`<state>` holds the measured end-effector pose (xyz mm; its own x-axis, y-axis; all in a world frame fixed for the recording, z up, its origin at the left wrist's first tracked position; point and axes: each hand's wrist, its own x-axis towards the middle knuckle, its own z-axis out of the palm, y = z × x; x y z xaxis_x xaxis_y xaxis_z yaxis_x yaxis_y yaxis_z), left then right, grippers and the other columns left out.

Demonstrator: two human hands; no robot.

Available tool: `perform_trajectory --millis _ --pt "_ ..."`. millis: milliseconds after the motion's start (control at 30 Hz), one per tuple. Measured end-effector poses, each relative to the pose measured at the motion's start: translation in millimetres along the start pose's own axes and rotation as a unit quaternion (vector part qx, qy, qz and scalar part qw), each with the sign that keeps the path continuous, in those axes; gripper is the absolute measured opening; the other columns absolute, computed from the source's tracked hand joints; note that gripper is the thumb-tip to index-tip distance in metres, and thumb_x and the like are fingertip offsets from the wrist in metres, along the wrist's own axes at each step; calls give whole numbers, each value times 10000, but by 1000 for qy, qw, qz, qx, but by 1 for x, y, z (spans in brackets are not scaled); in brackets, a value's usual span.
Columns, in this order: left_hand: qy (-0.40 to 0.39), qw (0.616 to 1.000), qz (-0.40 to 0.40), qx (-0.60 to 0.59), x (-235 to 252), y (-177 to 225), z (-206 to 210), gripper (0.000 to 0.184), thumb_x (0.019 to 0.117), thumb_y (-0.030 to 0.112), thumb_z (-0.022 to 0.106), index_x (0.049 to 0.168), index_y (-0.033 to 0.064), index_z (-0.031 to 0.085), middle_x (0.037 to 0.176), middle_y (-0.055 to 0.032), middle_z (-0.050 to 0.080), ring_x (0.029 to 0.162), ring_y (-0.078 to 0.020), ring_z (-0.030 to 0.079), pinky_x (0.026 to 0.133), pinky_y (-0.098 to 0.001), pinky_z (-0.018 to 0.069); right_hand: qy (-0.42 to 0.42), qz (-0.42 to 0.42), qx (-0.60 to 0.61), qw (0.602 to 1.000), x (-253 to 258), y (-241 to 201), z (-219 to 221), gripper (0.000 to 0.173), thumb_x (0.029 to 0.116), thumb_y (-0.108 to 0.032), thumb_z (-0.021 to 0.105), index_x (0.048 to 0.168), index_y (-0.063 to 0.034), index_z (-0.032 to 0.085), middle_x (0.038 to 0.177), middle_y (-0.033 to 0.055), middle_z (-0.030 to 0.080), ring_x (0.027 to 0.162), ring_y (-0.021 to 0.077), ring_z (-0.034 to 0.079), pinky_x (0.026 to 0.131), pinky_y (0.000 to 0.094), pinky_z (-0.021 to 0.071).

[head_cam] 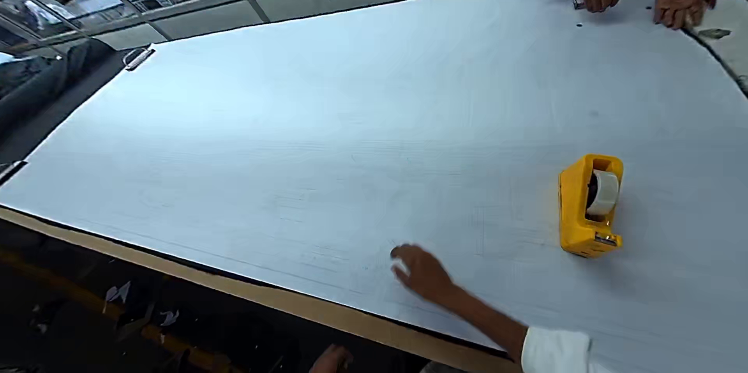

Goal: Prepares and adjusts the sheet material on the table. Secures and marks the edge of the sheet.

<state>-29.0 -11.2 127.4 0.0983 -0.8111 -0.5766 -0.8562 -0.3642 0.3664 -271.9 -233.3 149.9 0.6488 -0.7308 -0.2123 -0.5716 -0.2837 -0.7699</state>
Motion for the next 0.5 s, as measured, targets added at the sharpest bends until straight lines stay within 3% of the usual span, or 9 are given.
perform_trajectory --millis 67,100,200,267,333,400,500 --pt "86 990 108 10 19 34 -32 219 1001 47 554 1120 -18 726 1076 -229 699 1038 -408 680 935 -597 544 96 16 -61 993 18 43 -21 404 1011 -288 614 1359 -84 638 1376 179 622 1299 368 571 1056 564 459" --pt "120 982 147 12 40 56 -49 217 1011 57 544 1112 -10 725 1070 -212 699 1029 -390 683 922 -578 553 120 32 -87 988 28 58 -33 474 991 -330 649 1408 -109 608 1465 181 560 1376 402 496 1087 626 401" --pt "145 966 211 36 120 121 -99 240 1035 76 522 1150 24 726 1121 -183 695 1095 -352 668 963 -535 543 153 80 -131 976 55 84 -54 730 901 -529 725 1540 -269 487 1667 117 320 1529 518 168 1098 840 121" --pt "141 957 249 50 176 159 -117 233 1017 37 547 1165 41 727 1129 -181 685 1102 -352 656 960 -538 541 144 132 -165 967 68 95 -52 875 819 -697 706 1574 -369 412 1719 40 194 1549 524 -1 1061 879 3" --pt "157 940 301 40 228 186 -128 219 1013 9 549 1141 28 726 1106 -197 677 1073 -372 658 932 -553 549 119 181 -187 958 76 93 -51 969 763 -789 680 1595 -445 323 1738 -3 97 1548 512 -87 1046 887 -34" --pt "149 938 310 36 274 202 -138 241 1011 -9 520 1156 9 712 1123 -217 662 1088 -387 651 941 -556 543 92 228 -174 954 83 82 -56 1032 728 -781 723 1601 -488 259 1743 -21 27 1547 503 -120 1041 890 -42" --pt "131 942 305 41 316 200 -136 239 1001 -28 510 1151 -21 697 1136 -243 640 1076 -403 649 938 -558 542 54 287 -165 942 93 64 -64 1085 708 -706 805 1596 -535 206 1742 11 -51 1533 543 -106 997 924 43"
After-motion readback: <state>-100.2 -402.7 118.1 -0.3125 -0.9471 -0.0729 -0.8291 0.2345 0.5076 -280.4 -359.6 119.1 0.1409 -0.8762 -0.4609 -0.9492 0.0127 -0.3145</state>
